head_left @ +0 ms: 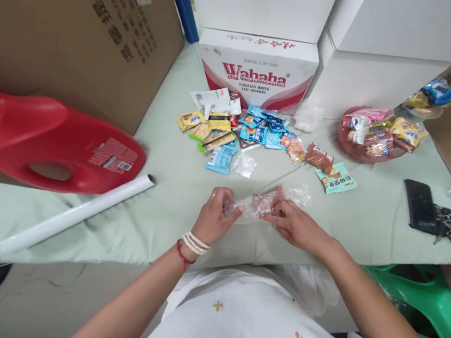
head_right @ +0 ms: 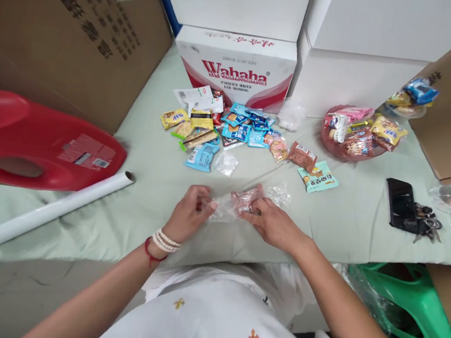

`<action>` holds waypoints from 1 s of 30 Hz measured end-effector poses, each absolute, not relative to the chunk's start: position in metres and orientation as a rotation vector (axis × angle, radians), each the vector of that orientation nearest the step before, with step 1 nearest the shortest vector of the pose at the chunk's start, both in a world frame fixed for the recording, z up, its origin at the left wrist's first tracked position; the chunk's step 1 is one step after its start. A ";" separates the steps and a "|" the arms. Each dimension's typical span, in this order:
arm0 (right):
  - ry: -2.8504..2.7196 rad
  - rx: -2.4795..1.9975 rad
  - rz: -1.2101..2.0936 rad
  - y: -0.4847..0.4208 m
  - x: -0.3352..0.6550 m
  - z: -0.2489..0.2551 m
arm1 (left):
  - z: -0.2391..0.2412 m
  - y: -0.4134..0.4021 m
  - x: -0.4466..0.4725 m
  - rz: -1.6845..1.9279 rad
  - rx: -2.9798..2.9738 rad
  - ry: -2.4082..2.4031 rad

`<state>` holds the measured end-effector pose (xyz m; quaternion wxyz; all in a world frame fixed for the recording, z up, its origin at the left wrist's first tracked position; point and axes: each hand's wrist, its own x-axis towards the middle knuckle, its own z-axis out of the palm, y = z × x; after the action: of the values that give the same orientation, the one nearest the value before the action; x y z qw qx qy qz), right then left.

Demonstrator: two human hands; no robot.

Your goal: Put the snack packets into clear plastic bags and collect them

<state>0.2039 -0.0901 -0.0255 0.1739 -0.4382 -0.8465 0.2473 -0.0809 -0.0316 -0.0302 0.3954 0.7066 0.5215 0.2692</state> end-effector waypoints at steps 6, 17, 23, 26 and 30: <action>-2.404 -1.212 0.678 -0.088 0.198 -0.024 | -0.020 -0.040 -0.048 0.610 1.403 1.315; -1.758 -1.605 0.503 -0.087 0.218 -0.041 | -0.034 -0.040 0.020 0.496 2.118 1.354; -1.631 -1.873 0.246 -0.063 0.231 -0.062 | -0.031 -0.045 0.026 0.533 2.264 1.485; -1.605 -1.825 0.343 -0.061 0.222 -0.047 | -0.032 -0.041 0.027 0.552 2.175 1.635; -1.691 -1.760 0.496 -0.067 0.192 -0.023 | -0.033 -0.031 0.028 0.368 2.104 1.659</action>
<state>0.1922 -0.0668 -0.0229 0.3196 -0.6696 -0.6434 0.1886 0.0280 -0.0313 -0.0332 0.2167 0.7596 0.5987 0.1329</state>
